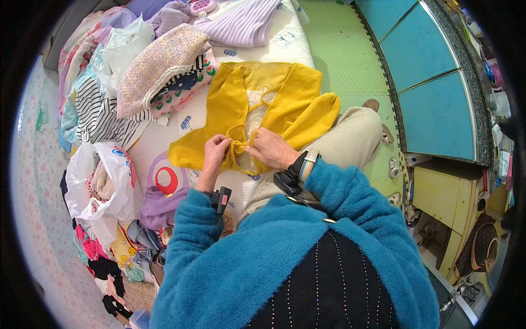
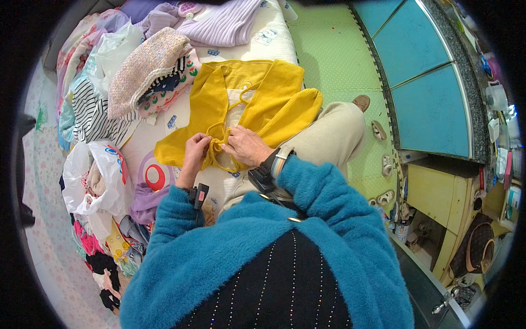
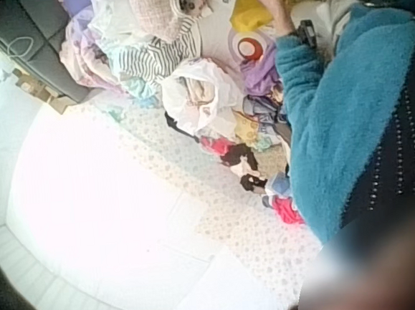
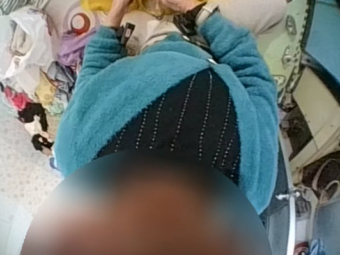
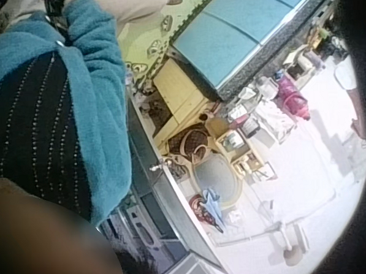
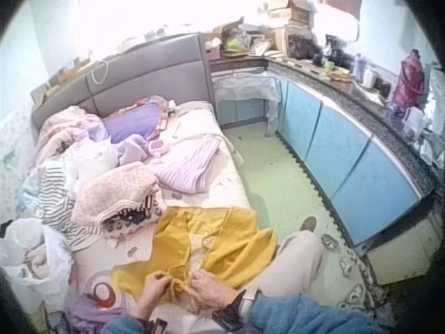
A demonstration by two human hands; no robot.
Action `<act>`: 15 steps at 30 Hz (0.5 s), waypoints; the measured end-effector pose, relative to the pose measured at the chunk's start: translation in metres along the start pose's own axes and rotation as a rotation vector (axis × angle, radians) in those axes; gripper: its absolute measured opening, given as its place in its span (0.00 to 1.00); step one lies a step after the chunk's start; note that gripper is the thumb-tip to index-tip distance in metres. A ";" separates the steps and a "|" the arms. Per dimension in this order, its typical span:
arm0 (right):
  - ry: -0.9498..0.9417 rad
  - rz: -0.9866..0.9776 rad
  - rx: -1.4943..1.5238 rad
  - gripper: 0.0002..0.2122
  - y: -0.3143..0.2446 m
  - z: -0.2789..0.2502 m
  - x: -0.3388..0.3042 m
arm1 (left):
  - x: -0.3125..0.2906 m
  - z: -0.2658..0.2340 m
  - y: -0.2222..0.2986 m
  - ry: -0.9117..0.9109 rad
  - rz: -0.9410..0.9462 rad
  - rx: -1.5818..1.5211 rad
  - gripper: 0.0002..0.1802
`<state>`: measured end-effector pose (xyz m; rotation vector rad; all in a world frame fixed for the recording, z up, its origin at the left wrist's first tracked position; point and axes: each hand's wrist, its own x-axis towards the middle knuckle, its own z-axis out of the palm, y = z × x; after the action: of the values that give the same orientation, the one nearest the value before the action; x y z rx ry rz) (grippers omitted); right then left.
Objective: The person sits on the floor and folds various baby clothes on a bed, including a striped onesie, a white bodysuit, a pink cardigan, and a yellow jacket. Each item is smoothed, folded, and placed in a neat stack.
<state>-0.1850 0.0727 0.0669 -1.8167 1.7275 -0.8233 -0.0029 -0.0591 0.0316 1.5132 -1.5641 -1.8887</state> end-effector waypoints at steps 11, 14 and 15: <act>-0.188 0.033 0.176 0.18 0.007 0.007 0.001 | -0.026 -0.004 0.021 -0.242 0.179 0.103 0.09; 0.027 0.053 0.325 0.13 0.010 -0.006 0.002 | -0.029 -0.007 0.023 -0.220 0.036 0.066 0.09; 0.130 0.074 0.403 0.12 0.012 -0.011 0.002 | -0.030 -0.009 0.021 -0.245 0.087 0.097 0.09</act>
<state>-0.2017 0.0708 0.0661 -1.4509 1.5557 -1.1828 0.0088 -0.0511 0.0664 1.2647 -1.8186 -2.0383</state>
